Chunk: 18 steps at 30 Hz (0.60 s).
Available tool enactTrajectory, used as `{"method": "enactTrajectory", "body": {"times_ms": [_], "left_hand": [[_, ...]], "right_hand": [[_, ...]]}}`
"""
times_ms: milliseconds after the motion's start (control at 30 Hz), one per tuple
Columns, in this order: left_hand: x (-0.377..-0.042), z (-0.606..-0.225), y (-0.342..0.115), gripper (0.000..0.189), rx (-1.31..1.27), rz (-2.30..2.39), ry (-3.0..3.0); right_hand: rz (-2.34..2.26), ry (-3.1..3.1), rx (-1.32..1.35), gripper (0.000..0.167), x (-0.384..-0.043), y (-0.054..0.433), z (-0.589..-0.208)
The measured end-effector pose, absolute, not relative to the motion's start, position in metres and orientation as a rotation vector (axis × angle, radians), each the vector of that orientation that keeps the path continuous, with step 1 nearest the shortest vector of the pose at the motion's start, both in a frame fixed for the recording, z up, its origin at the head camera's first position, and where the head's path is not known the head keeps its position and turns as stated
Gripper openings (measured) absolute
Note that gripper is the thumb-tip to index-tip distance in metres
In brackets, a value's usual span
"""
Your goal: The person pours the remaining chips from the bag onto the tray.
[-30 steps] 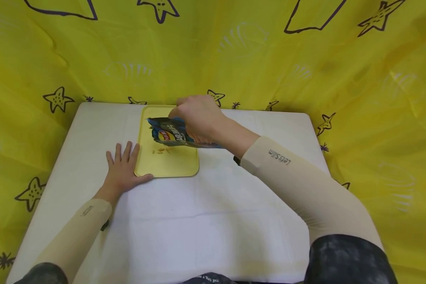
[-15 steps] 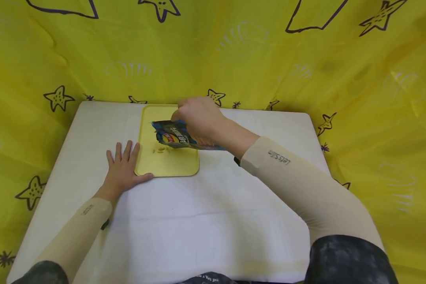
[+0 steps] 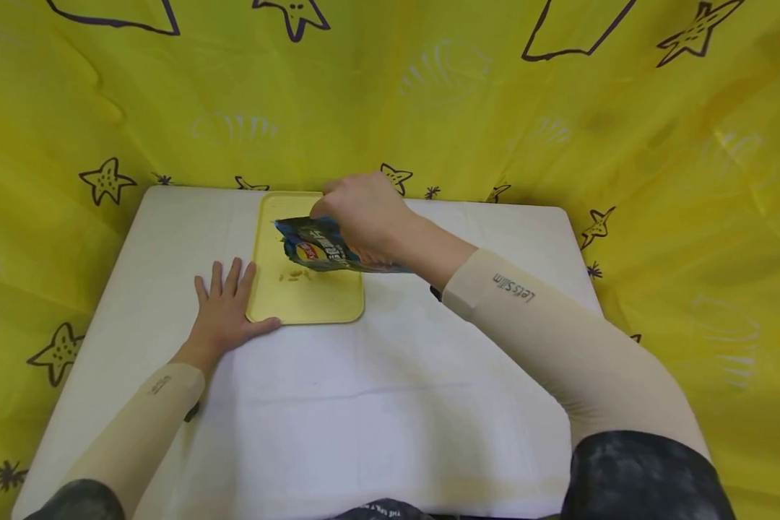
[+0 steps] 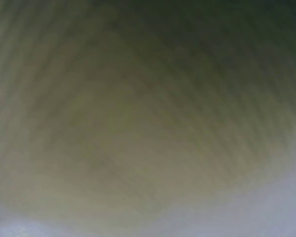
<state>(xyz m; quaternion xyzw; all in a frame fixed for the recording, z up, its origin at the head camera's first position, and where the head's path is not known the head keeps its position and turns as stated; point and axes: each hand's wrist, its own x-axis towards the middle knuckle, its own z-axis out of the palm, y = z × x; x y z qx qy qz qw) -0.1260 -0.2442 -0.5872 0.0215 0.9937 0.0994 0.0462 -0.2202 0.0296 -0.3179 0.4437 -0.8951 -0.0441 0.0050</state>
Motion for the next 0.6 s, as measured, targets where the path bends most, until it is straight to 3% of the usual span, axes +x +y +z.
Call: {"method": "enactTrajectory", "body": {"times_ms": [600], "left_hand": [[-0.1266,-0.5874,-0.2437,0.127,0.073,0.299,3.029]], "right_hand": [[-0.093,-2.750,1.443,0.048,-0.2187,0.0325,-0.3166]]}}
